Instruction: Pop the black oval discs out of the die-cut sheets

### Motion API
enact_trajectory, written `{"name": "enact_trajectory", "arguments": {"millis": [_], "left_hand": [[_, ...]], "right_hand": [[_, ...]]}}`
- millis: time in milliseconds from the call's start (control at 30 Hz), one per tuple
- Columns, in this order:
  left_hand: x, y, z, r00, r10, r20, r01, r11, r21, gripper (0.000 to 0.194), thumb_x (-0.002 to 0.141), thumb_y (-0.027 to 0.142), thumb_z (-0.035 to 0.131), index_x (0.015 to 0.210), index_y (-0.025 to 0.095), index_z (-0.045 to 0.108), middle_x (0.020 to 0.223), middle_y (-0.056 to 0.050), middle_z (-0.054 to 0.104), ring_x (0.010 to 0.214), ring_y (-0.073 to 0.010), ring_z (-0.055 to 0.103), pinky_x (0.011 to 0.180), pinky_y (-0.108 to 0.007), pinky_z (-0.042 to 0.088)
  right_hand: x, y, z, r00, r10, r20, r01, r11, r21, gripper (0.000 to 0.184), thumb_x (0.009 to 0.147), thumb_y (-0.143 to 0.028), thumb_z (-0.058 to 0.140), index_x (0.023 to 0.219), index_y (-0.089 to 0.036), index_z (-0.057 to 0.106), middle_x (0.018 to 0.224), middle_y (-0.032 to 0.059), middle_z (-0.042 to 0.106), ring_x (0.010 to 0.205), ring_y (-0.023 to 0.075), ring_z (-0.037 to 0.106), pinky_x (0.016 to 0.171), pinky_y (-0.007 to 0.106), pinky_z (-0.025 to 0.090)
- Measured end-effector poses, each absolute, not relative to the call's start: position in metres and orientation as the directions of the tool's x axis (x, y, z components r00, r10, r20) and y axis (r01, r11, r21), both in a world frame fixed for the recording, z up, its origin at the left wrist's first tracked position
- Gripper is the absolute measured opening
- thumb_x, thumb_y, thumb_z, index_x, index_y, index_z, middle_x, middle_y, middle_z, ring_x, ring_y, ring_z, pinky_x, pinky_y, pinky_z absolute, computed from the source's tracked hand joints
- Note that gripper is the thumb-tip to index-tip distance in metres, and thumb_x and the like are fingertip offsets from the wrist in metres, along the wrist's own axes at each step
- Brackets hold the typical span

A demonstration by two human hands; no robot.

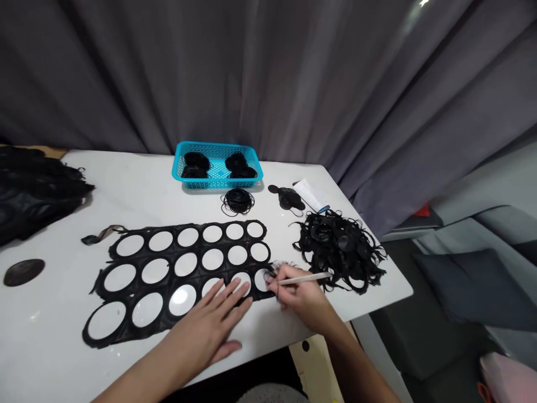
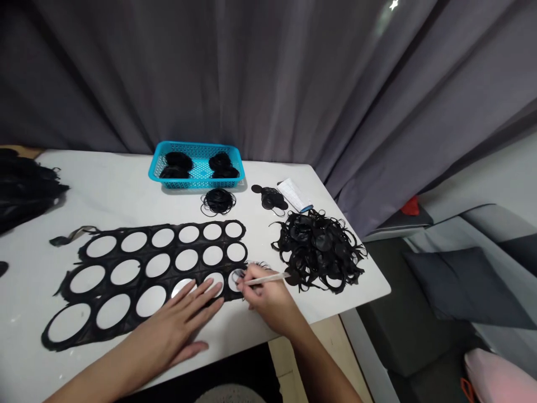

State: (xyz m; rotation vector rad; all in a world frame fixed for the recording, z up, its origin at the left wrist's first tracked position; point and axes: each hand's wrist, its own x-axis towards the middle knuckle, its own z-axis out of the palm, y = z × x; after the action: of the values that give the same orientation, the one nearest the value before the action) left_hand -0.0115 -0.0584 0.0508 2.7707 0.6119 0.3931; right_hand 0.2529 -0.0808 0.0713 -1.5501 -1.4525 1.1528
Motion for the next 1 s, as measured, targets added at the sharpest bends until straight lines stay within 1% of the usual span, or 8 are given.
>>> {"name": "enact_trajectory", "arguments": {"millis": [100, 200, 367, 500, 633, 733, 900, 1000], "left_hand": [[-0.011, -0.055, 0.056, 0.907, 0.390, 0.159, 0.293, -0.855, 0.429, 0.060, 0.092, 0.040, 0.068, 0.148, 0.026, 0.049, 0.154, -0.011, 0.046, 0.139, -0.0300, 0.047, 0.116, -0.047, 0.037], [-0.018, -0.049, 0.071, 0.885, 0.448, 0.129, 0.304, -0.764, 0.569, 0.040, 0.097, 0.031, 0.062, 0.137, 0.033, 0.060, 0.148, -0.005, 0.054, 0.135, -0.0265, 0.053, 0.113, -0.043, 0.042], [-0.019, -0.038, 0.084, 0.729, 0.685, 0.004, 0.390, -0.421, 0.819, 0.052, 0.099, 0.029, 0.057, 0.148, 0.035, 0.043, 0.154, -0.008, 0.046, 0.136, -0.0256, 0.051, 0.108, -0.043, 0.047], [-0.011, -0.028, 0.079, 0.733, 0.681, -0.005, 0.158, -0.163, 0.974, 0.072, 0.095, 0.023, 0.057, 0.157, 0.032, 0.023, 0.158, -0.014, 0.037, 0.142, -0.0288, 0.042, 0.106, -0.049, 0.047], [-0.011, -0.022, 0.081, 0.796, 0.602, -0.067, -0.032, 0.152, 0.988, 0.075, 0.088, 0.019, 0.056, 0.155, 0.033, 0.027, 0.141, -0.012, 0.053, 0.108, -0.0225, 0.066, 0.092, -0.044, 0.053], [-0.013, -0.024, 0.084, 0.769, 0.631, -0.105, -0.129, 0.314, 0.941, 0.074, 0.084, 0.020, 0.060, 0.152, 0.033, 0.034, 0.127, -0.008, 0.057, 0.080, -0.0137, 0.066, 0.081, -0.037, 0.054], [-0.013, -0.027, 0.078, 0.707, 0.694, -0.138, -0.236, 0.415, 0.879, 0.068, 0.078, 0.016, 0.065, 0.142, 0.032, 0.047, 0.109, -0.003, 0.058, 0.074, -0.0118, 0.064, 0.072, -0.030, 0.051], [-0.016, -0.022, 0.075, 0.588, 0.802, -0.108, -0.302, 0.342, 0.890, 0.059, 0.084, 0.022, 0.066, 0.140, 0.030, 0.050, 0.099, -0.001, 0.054, 0.076, -0.0130, 0.063, 0.071, -0.029, 0.050]], "right_hand": [[0.259, -0.073, 0.077, -0.069, 0.997, -0.035, 0.622, 0.016, -0.783, 0.016, 0.084, -0.019, 0.060, 0.070, -0.023, 0.053, 0.070, 0.0008, 0.057, 0.066, 0.0178, 0.051, 0.062, 0.028, 0.041], [0.272, -0.068, 0.088, 0.020, 1.000, 0.015, 0.644, -0.001, -0.765, 0.020, 0.086, -0.023, 0.060, 0.068, -0.022, 0.052, 0.071, 0.0016, 0.057, 0.064, 0.0171, 0.051, 0.060, 0.027, 0.042], [0.254, -0.064, 0.100, -0.178, 0.936, -0.305, 0.134, -0.284, -0.949, 0.028, 0.086, -0.041, 0.070, 0.078, -0.021, 0.052, 0.077, 0.0002, 0.067, 0.046, 0.0087, 0.052, 0.039, 0.019, 0.038], [0.217, -0.057, 0.098, -0.512, 0.795, -0.325, -0.239, -0.495, -0.836, 0.042, 0.074, -0.043, 0.083, 0.080, -0.020, 0.048, 0.072, 0.0012, 0.070, 0.047, 0.0109, 0.061, 0.032, 0.014, 0.036], [0.196, -0.050, 0.099, -0.614, 0.734, -0.290, -0.341, -0.578, -0.742, 0.043, 0.072, -0.038, 0.087, 0.081, -0.020, 0.050, 0.076, 0.0031, 0.072, 0.051, 0.0128, 0.067, 0.029, 0.012, 0.035], [0.190, -0.046, 0.100, -0.628, 0.723, -0.288, -0.363, -0.600, -0.714, 0.042, 0.071, -0.035, 0.088, 0.081, -0.019, 0.051, 0.078, 0.0035, 0.072, 0.057, 0.0149, 0.070, 0.029, 0.011, 0.036], [0.184, -0.041, 0.099, -0.622, 0.726, -0.293, -0.372, -0.603, -0.706, 0.040, 0.072, -0.034, 0.087, 0.080, -0.019, 0.051, 0.077, 0.0024, 0.071, 0.060, 0.0137, 0.070, 0.030, 0.010, 0.035], [0.183, -0.030, 0.102, -0.608, 0.743, -0.279, -0.342, -0.562, -0.753, 0.040, 0.074, -0.036, 0.086, 0.082, -0.020, 0.050, 0.077, 0.0024, 0.072, 0.049, 0.0090, 0.061, 0.031, 0.011, 0.033]]}}
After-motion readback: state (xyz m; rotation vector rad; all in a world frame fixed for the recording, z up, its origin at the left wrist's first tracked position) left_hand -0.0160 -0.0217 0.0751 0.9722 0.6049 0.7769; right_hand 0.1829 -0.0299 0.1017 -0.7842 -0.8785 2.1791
